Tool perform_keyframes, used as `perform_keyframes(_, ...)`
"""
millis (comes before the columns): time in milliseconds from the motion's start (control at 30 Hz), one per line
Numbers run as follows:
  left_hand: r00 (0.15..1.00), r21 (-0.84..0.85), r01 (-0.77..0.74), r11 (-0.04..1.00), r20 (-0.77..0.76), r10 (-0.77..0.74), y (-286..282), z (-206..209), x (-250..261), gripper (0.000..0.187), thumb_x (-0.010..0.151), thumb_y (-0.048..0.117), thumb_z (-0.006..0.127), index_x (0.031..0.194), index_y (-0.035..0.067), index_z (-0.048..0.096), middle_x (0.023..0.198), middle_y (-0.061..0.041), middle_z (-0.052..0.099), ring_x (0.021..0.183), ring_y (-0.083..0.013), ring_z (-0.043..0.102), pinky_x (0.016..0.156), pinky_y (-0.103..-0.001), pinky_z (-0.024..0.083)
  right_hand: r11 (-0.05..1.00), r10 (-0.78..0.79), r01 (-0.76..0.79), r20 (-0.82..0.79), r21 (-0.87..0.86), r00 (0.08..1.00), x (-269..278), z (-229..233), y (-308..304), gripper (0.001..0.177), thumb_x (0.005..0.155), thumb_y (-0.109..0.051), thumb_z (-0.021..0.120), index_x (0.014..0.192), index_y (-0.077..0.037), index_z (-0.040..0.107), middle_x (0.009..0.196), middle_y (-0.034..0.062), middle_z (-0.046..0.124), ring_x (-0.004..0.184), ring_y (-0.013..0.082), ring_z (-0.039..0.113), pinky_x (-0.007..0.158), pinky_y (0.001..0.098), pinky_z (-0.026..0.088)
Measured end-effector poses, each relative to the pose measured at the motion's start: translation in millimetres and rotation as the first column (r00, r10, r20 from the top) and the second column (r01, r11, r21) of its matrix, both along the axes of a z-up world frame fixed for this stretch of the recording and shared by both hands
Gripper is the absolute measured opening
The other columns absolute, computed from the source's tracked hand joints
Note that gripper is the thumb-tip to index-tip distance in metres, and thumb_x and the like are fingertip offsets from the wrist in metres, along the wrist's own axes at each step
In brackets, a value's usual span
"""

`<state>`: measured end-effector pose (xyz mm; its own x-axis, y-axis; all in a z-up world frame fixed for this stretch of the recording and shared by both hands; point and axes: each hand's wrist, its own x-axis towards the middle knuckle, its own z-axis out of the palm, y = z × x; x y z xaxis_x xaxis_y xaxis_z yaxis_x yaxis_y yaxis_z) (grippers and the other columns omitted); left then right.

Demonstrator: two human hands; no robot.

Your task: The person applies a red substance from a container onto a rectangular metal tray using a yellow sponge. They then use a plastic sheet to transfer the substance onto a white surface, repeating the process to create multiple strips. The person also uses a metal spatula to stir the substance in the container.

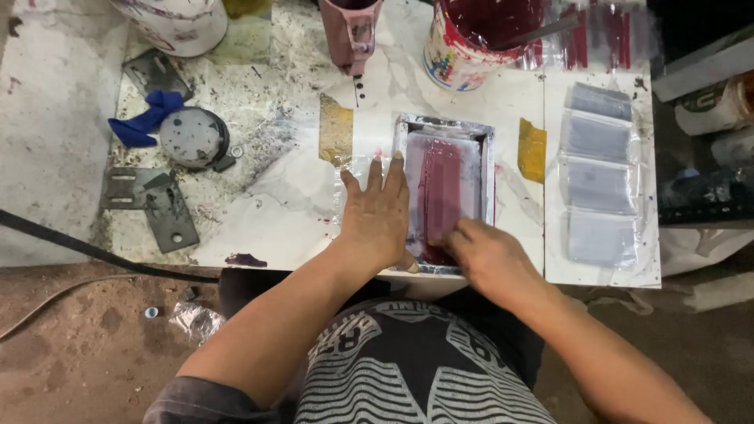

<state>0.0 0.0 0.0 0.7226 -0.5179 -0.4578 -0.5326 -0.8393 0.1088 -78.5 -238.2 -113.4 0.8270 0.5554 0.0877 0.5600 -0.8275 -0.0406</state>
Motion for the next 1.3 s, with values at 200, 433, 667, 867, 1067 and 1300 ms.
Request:
perform_keyframes(200, 1.0, -0.014, -0.017, 1.0, -0.017, 0.016, 1.5, 2.3, -1.1, 0.129, 0.063, 0.063, 0.091, 0.154, -0.006, 0.03, 0.165, -0.027, 0.02, 0.148, -0.0479, 0.024, 0.106, -0.08, 0.023, 0.991, -0.086, 0.067, 0.161, 0.115, 0.983, 93.6, 2.5, -5.2, 0.016, 0.099, -0.032, 0.062, 0.106, -0.019, 0.068, 0.098, 0.0022, 0.063, 0.083, 0.0288, 0.069, 0.072, 0.0381, 0.056)
perform_keyframes(433, 0.999, -0.026, -0.023, 0.999, -0.027, 0.023, 0.9, 5.3, -0.6, 0.126, 0.066, 0.062, 0.09, 0.154, -0.007, 0.03, 0.165, -0.028, 0.02, 0.148, -0.0486, 0.025, 0.106, -0.08, 0.022, 0.992, -0.088, 0.068, 0.198, 0.107, 0.976, 151.6, 2.5, -4.2, 0.011, 0.101, -0.022, 0.067, 0.104, -0.014, 0.073, 0.094, 0.0022, 0.064, 0.078, 0.0263, 0.07, 0.066, 0.0332, 0.056)
perform_keyframes(667, 1.0, -0.03, -0.016, 0.999, -0.016, 0.015, -1.4, 0.5, -0.1, 0.128, 0.065, 0.062, 0.091, 0.153, -0.008, 0.031, 0.164, -0.029, 0.022, 0.147, -0.0493, 0.026, 0.105, -0.08, 0.023, 0.996, -0.041, 0.017, 0.271, 0.092, 0.962, 112.6, 14.3, 17.5, 0.016, 0.103, -0.029, 0.06, 0.098, -0.017, 0.069, 0.091, 0.0023, 0.062, 0.08, 0.0268, 0.07, 0.065, 0.0359, 0.057)
perform_keyframes(867, 1.0, -0.019, -0.012, 1.0, 0.012, 0.012, -0.3, -6.3, 1.0, 0.133, 0.061, 0.068, 0.09, 0.154, -0.005, 0.031, 0.165, -0.027, 0.022, 0.147, -0.048, 0.027, 0.105, -0.08, 0.025, 0.997, 0.059, -0.066, 0.141, 0.051, 0.988, 39.6, 37.3, 23.0, 0.021, 0.104, -0.026, 0.048, 0.102, -0.019, 0.067, 0.094, 0.0018, 0.059, 0.082, 0.0273, 0.066, 0.065, 0.0368, 0.055)
perform_keyframes(1067, 1.0, -0.024, -0.019, 1.0, 0.002, 0.019, -0.1, -5.1, 0.5, 0.132, 0.062, 0.068, 0.09, 0.154, -0.006, 0.03, 0.165, -0.028, 0.022, 0.147, -0.0485, 0.027, 0.104, -0.08, 0.025, 0.989, 0.12, -0.115, -0.048, 0.094, 0.992, 8.3, 15.1, -9.6, 0.016, 0.099, -0.019, 0.049, 0.101, -0.016, 0.064, 0.091, 0.0013, 0.056, 0.083, 0.0301, 0.063, 0.066, 0.0379, 0.053)
perform_keyframes(1300, 1.0, -0.035, -0.021, 0.999, 0.006, 0.022, 0.0, -3.5, 0.3, 0.134, 0.06, 0.068, 0.091, 0.155, -0.005, 0.03, 0.165, -0.027, 0.022, 0.147, -0.0477, 0.027, 0.105, -0.08, 0.025, 0.985, -0.072, 0.061, 0.063, 0.163, 0.995, 66.4, 16.0, -11.3, 0.019, 0.1, -0.036, 0.061, 0.111, -0.022, 0.068, 0.094, -0.0011, 0.059, 0.085, 0.0264, 0.068, 0.071, 0.0356, 0.055)
